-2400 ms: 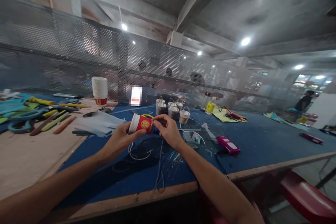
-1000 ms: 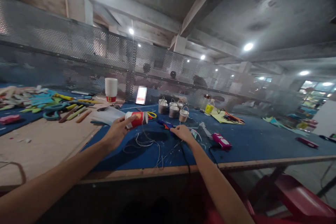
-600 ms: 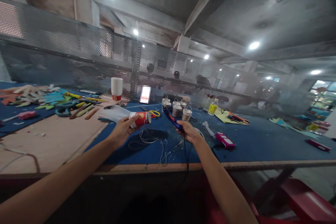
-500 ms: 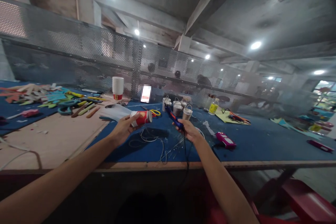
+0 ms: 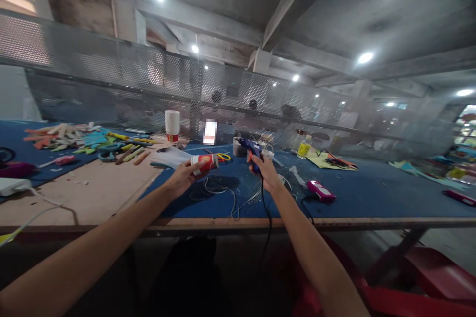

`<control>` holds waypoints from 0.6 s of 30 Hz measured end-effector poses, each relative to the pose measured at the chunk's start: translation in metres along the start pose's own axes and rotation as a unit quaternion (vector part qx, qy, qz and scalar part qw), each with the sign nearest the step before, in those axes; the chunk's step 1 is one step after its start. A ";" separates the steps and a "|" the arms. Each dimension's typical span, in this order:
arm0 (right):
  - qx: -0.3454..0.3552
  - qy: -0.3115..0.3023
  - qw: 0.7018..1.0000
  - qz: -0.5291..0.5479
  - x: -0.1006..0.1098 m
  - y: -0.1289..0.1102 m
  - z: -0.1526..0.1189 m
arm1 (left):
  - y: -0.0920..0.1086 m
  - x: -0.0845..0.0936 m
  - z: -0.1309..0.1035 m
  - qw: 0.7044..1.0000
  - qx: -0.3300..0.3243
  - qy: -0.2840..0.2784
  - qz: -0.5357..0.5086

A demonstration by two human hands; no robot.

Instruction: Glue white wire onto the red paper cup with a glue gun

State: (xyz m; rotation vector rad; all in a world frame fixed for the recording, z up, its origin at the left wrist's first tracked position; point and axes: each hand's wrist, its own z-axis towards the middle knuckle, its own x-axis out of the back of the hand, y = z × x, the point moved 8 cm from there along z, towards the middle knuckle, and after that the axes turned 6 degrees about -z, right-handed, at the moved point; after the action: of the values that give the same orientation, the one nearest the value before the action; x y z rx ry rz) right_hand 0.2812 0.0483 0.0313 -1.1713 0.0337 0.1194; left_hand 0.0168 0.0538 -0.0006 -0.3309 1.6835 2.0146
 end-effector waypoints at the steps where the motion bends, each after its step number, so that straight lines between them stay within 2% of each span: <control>1: 0.011 0.011 1.000 -0.005 -0.002 -0.002 -0.001 | 0.000 0.000 0.001 1.000 -0.002 0.000 0.001; 7: 0.063 0.044 0.993 -0.094 -0.012 -0.013 -0.004 | -0.002 0.002 0.001 1.000 0.008 0.009 0.003; 13: 0.047 0.000 0.989 -0.141 -0.027 -0.015 0.005 | -0.005 0.001 0.001 1.000 0.020 0.010 -0.005; 18: 0.043 -0.016 0.980 -0.192 -0.036 -0.011 0.021 | -0.004 0.004 0.011 0.999 0.034 0.007 0.027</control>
State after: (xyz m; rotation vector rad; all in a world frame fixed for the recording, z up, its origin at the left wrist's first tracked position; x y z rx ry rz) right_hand 0.2461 0.0608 0.0533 -1.0696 -0.2136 -0.2016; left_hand 0.0166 0.0657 -0.0036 -0.2795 1.7824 1.9918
